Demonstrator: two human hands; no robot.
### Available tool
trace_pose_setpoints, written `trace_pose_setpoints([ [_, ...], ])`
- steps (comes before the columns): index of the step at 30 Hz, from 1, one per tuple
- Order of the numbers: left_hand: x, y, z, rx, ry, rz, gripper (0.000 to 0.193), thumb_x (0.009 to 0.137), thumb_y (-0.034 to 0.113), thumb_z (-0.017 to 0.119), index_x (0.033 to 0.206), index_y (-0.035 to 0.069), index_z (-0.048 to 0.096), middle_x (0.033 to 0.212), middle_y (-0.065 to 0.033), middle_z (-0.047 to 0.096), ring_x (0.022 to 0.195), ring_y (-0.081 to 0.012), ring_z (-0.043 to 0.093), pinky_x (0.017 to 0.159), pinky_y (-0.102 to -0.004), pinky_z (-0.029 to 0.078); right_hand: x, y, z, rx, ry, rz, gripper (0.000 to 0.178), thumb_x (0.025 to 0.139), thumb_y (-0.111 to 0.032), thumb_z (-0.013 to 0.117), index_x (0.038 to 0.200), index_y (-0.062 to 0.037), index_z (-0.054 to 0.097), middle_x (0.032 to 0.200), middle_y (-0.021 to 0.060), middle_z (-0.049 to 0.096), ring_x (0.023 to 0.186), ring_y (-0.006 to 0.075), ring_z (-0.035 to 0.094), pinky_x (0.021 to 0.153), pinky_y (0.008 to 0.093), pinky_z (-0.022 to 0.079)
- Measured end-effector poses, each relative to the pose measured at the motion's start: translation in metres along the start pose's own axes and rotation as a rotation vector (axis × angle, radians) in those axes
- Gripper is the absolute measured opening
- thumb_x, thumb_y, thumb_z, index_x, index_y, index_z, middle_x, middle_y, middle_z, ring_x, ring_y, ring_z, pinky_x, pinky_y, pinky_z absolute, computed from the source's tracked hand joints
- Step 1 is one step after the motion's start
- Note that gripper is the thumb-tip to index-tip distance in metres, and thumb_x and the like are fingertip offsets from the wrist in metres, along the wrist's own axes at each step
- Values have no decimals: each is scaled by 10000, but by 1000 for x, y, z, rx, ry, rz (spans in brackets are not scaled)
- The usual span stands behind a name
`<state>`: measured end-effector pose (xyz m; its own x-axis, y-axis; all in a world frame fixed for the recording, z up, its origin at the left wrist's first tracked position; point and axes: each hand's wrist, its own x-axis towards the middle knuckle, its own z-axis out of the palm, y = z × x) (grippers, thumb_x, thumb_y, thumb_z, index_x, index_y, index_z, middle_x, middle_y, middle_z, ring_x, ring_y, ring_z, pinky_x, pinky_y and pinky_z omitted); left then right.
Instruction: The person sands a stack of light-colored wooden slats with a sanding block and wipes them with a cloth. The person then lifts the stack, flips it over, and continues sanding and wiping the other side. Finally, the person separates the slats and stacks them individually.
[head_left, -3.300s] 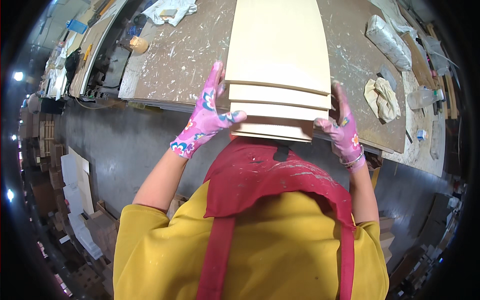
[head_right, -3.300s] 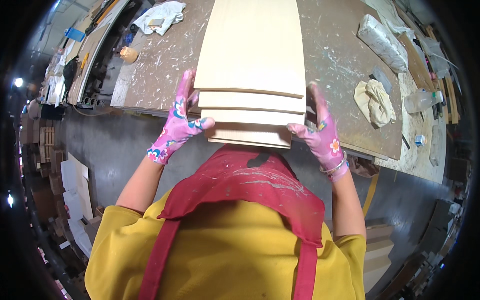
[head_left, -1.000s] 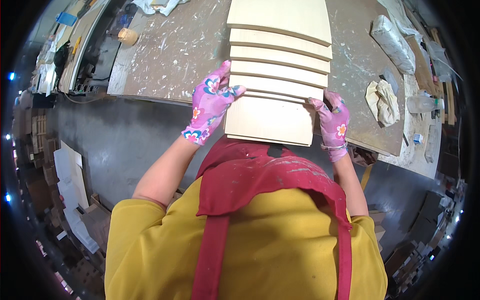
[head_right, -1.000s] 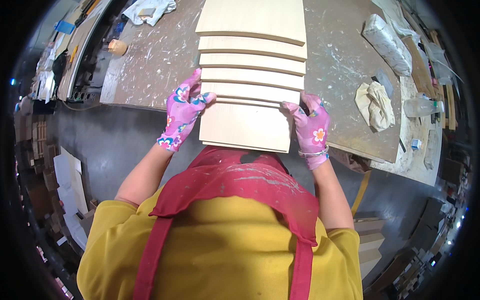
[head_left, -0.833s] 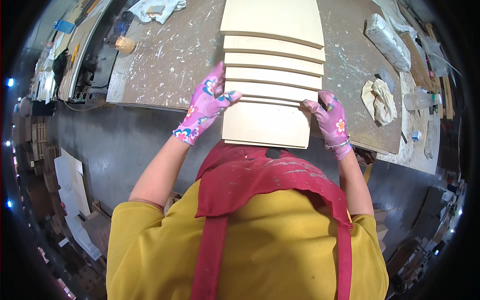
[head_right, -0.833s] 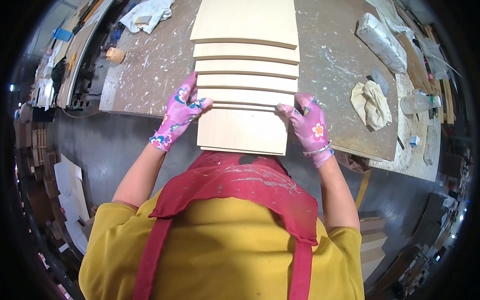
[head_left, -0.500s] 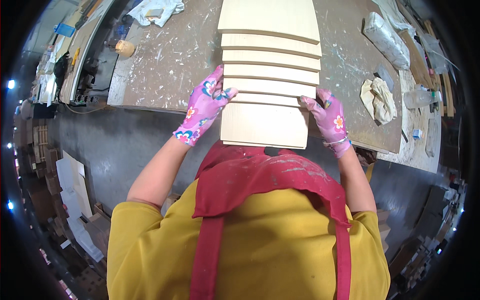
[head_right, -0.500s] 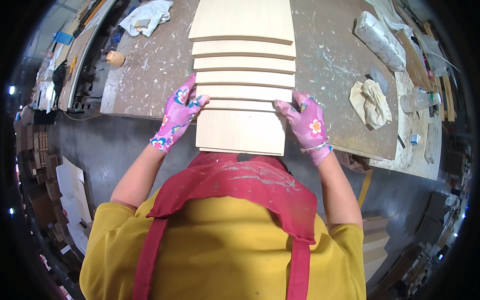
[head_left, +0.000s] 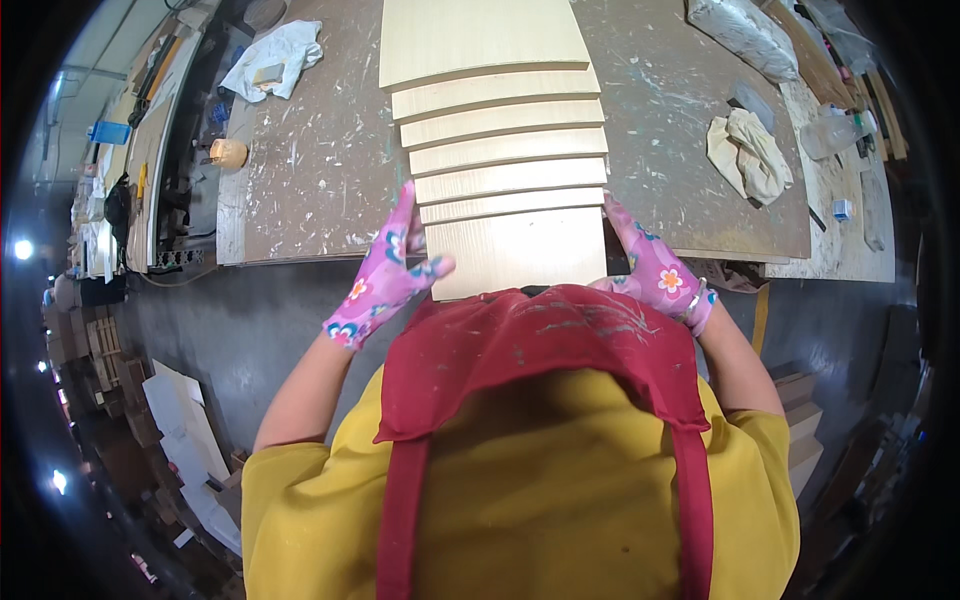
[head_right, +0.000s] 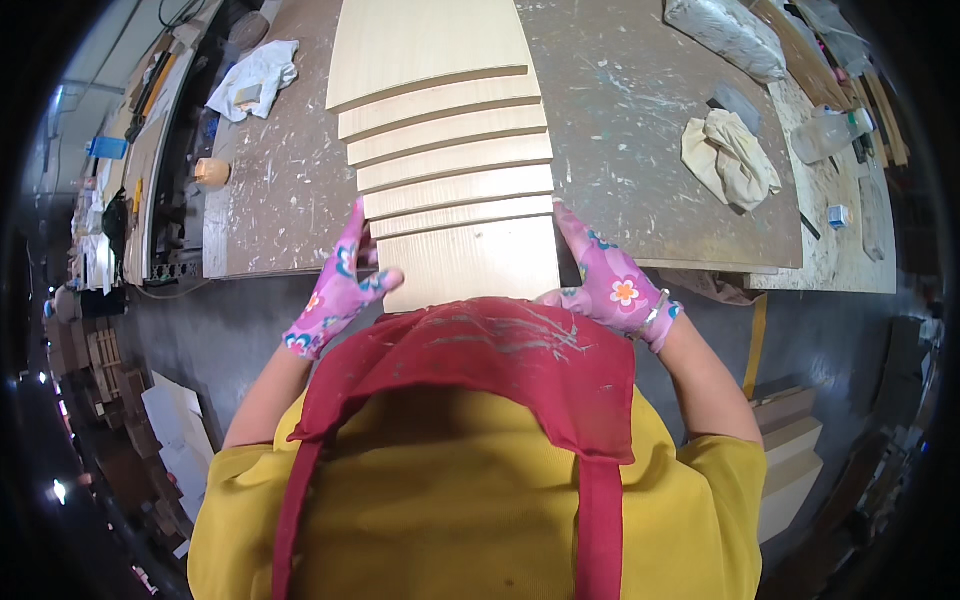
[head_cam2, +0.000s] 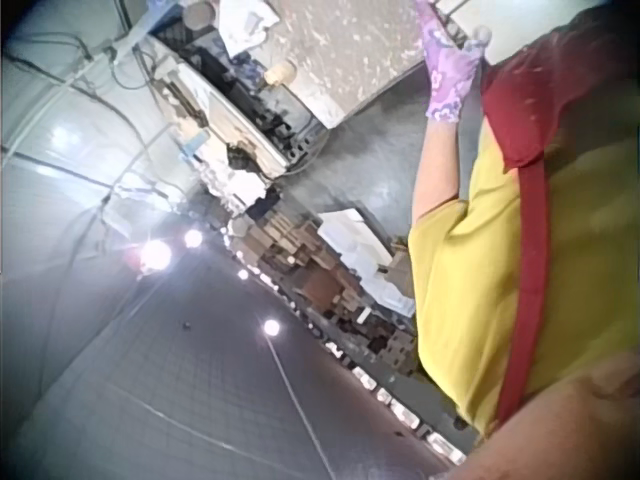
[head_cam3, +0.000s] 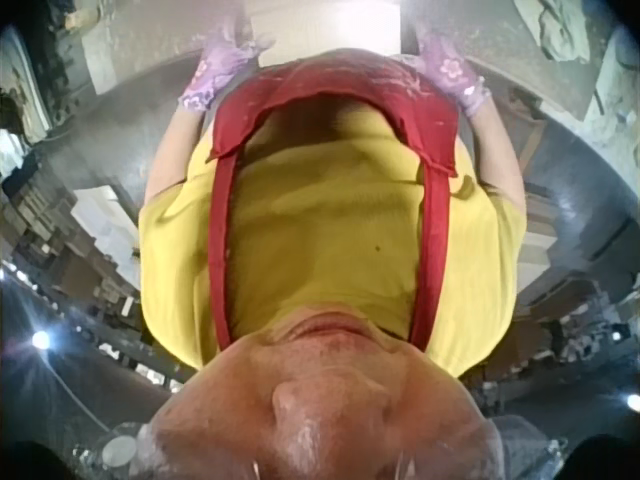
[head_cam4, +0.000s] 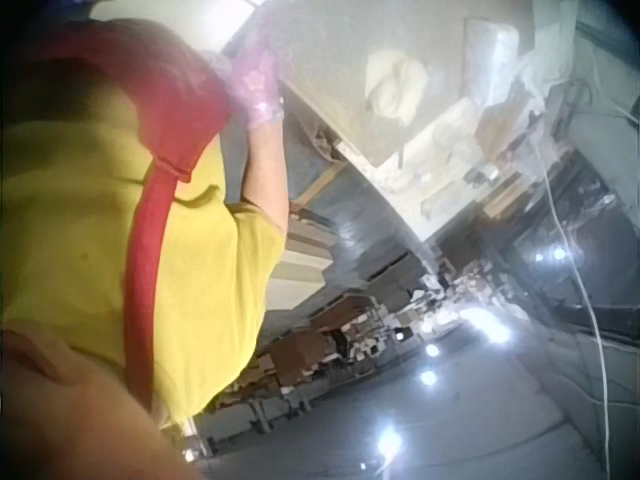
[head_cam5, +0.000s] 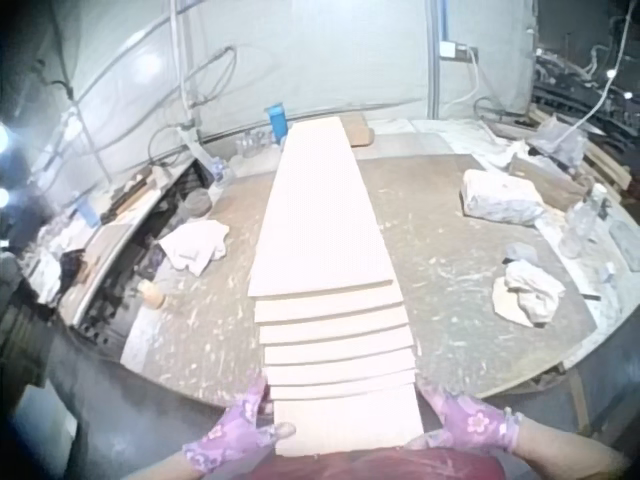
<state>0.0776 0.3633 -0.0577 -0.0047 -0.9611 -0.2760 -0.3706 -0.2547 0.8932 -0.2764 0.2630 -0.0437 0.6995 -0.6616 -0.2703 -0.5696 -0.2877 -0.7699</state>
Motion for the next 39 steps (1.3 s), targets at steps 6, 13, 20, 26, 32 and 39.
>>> trace_pose_setpoints([
  [6,-5,-2,-1,99,-61,177,1243,750,199,850,1572,70,-75,1596,-178,259,1382,-239,380,1133,-365,306,-1,0,9,-47,56,-63,1138,757,-548,777,1535,18,169,1539,294,295,1407,420,346,1153,419,316],
  [13,-30,-14,21,44,-1,168,1194,788,218,823,1579,106,-64,1608,-159,223,1409,-244,348,1165,-380,265,1,5,16,48,174,-86,999,782,-527,758,1486,20,308,1419,295,457,1275,391,514,1053,402,425],
  [20,11,16,-10,315,147,-104,428,876,391,732,990,7,582,866,-120,596,759,-194,542,711,-362,477,46,-16,-7,-109,300,130,575,850,-575,641,842,-1,605,755,239,626,736,420,621,673,451,490],
  [26,44,24,-32,547,-7,-197,569,875,563,662,675,41,558,611,-161,522,584,-272,517,600,-406,436,66,-7,-26,-32,144,144,587,806,-623,661,765,-37,679,695,180,654,673,318,648,637,413,503],
  [32,54,27,-40,628,-106,-201,518,895,525,677,671,61,620,565,-29,596,545,-97,578,525,-284,445,71,-14,-39,-119,41,198,630,812,-666,627,754,-44,712,674,162,654,638,299,637,628,419,480],
  [39,39,25,-34,281,-96,-324,465,936,429,644,701,34,575,610,-76,601,555,-157,581,557,-330,464,60,-10,-32,44,-12,210,554,887,-572,591,744,-46,690,678,163,652,668,325,654,668,418,498],
])
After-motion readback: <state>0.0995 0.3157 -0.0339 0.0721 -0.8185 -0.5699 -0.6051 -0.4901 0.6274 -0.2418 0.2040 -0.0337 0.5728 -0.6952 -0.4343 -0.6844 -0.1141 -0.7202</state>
